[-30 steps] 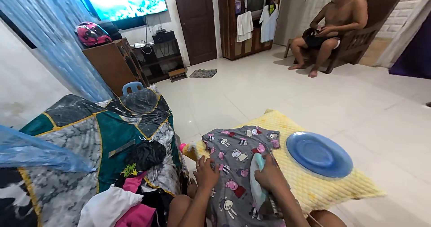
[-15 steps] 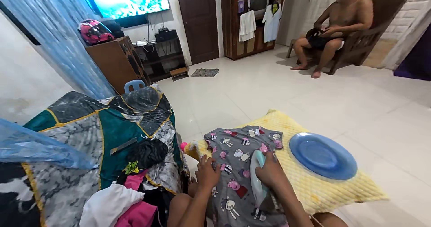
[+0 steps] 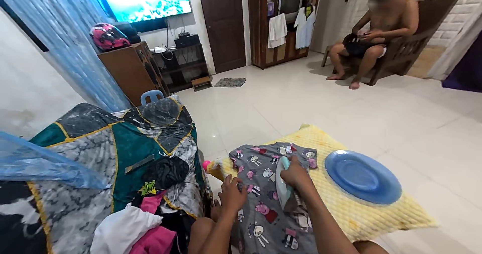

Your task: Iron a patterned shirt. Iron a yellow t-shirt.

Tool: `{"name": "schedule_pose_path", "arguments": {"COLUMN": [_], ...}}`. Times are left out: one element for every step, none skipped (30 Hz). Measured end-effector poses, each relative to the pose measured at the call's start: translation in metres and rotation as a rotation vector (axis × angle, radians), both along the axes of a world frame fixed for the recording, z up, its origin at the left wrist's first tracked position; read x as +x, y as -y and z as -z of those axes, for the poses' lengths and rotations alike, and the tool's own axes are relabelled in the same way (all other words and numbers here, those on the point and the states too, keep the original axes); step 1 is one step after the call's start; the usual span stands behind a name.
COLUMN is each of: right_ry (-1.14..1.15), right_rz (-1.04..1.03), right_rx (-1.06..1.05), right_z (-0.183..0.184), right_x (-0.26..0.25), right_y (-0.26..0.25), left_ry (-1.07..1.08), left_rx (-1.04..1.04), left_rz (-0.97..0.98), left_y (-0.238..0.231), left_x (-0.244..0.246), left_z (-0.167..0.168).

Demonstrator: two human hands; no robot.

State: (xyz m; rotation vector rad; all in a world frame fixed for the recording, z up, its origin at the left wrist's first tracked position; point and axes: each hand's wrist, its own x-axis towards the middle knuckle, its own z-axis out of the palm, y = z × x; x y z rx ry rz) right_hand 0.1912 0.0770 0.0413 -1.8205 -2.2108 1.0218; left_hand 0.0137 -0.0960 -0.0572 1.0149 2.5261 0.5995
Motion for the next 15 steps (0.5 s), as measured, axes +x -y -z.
{"name": "schedule_pose_path", "arguments": {"right_ry": [0.011, 0.027, 0.04, 0.05, 0.053, 0.044, 0.032, 0.025, 0.018, 0.005, -0.003, -0.001, 0.004, 0.012, 0.026], "right_rz": [-0.001, -0.003, -0.004, -0.005, -0.006, -0.01, -0.014, -0.019, -0.026, -0.029, -0.031, -0.03, -0.032, -0.03, -0.03], "right_rx": [0.0, -0.002, -0.007, -0.014, -0.021, -0.029, -0.037, -0.043, -0.047, -0.05, -0.044, -0.036, -0.029, -0.025, -0.022], "right_z": [-0.001, -0.003, -0.004, -0.005, -0.006, -0.006, -0.005, -0.003, -0.002, -0.001, -0.001, 0.0, 0.0, 0.0, -0.001], "right_x": [0.002, 0.005, 0.009, 0.012, 0.015, 0.017, 0.017, 0.017, 0.016, 0.013, 0.009, 0.004, -0.001, -0.006, -0.01], "right_y": [0.004, 0.01, 0.018, 0.027, 0.035, 0.04, 0.041, 0.039, 0.034, 0.027, 0.018, 0.01, 0.003, -0.002, -0.004], "left_ry": [0.003, 0.006, 0.01, 0.011, 0.011, 0.011, 0.01, 0.009, 0.01, 0.008, 0.005, 0.002, 0.001, 0.001, 0.002], "left_rx": [-0.001, -0.003, -0.004, -0.003, -0.004, -0.005, -0.008, -0.014, -0.021, -0.022, -0.021, -0.016, -0.012, -0.004, -0.001], "left_rz": [0.002, 0.003, 0.003, 0.002, 0.001, 0.0, -0.001, -0.003, -0.003, -0.005, -0.006, -0.003, 0.0, 0.003, 0.004], "left_y": [0.0, 0.001, 0.0, -0.001, -0.002, -0.003, -0.004, -0.004, -0.004, -0.005, -0.005, -0.005, -0.004, -0.002, -0.001], "left_x": [0.0, 0.0, -0.001, -0.001, -0.002, -0.002, -0.002, -0.002, -0.001, -0.001, -0.001, -0.001, -0.001, -0.001, -0.001], "left_z": [0.0, 0.0, 0.0, 0.001, 0.0, 0.0, 0.0, -0.001, -0.001, -0.001, -0.001, -0.001, -0.001, -0.001, 0.0]}}
